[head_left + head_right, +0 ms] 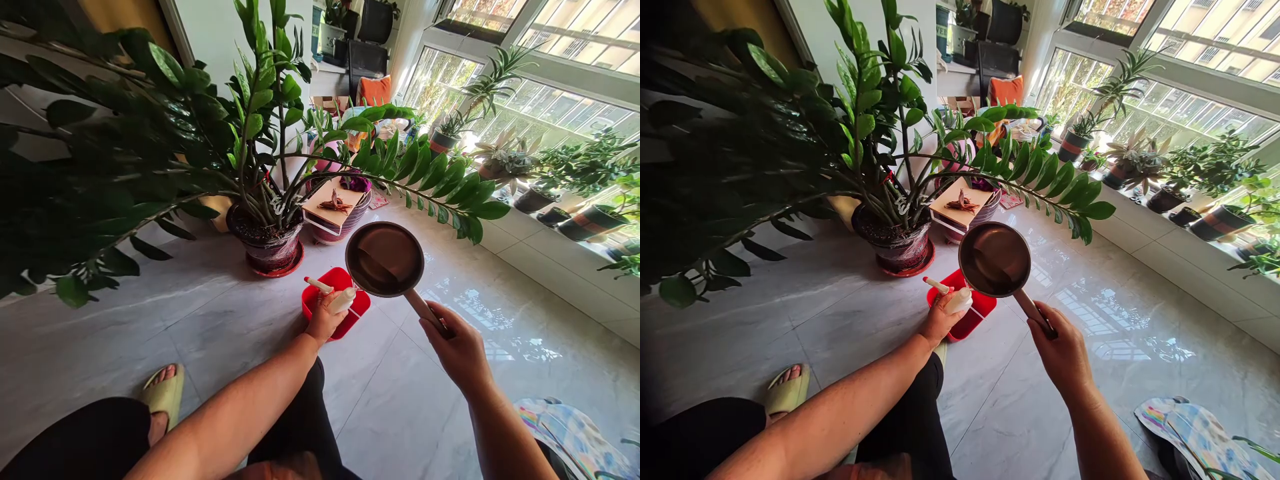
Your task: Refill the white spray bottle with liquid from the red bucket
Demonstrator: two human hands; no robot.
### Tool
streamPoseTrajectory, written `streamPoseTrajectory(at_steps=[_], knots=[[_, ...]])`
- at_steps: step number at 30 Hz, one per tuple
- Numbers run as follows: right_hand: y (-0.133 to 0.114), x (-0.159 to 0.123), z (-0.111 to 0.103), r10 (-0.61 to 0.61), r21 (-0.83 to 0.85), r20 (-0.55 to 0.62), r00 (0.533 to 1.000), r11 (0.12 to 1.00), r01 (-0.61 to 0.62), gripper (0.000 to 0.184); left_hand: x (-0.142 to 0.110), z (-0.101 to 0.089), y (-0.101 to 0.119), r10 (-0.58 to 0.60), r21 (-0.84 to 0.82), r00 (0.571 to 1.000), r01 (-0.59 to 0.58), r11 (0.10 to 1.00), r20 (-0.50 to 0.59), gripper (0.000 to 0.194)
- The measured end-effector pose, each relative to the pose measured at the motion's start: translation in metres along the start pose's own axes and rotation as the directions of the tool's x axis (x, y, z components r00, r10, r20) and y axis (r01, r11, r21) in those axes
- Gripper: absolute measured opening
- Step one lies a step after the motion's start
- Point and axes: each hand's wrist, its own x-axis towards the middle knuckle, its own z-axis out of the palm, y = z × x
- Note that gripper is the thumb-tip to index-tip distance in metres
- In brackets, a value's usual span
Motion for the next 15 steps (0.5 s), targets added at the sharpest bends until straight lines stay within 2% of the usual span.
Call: streamPoseTrajectory(at_steps=[15], knots=[[-0.0017, -0.0038, 0.0002, -0.031, -0.068, -0.006, 1.0, 0.997, 0.03, 0.039, -0.0013, 0.0022, 0.0046, -0.016, -0.038, 1.0, 0.017, 0.999, 0.022, 0.052]])
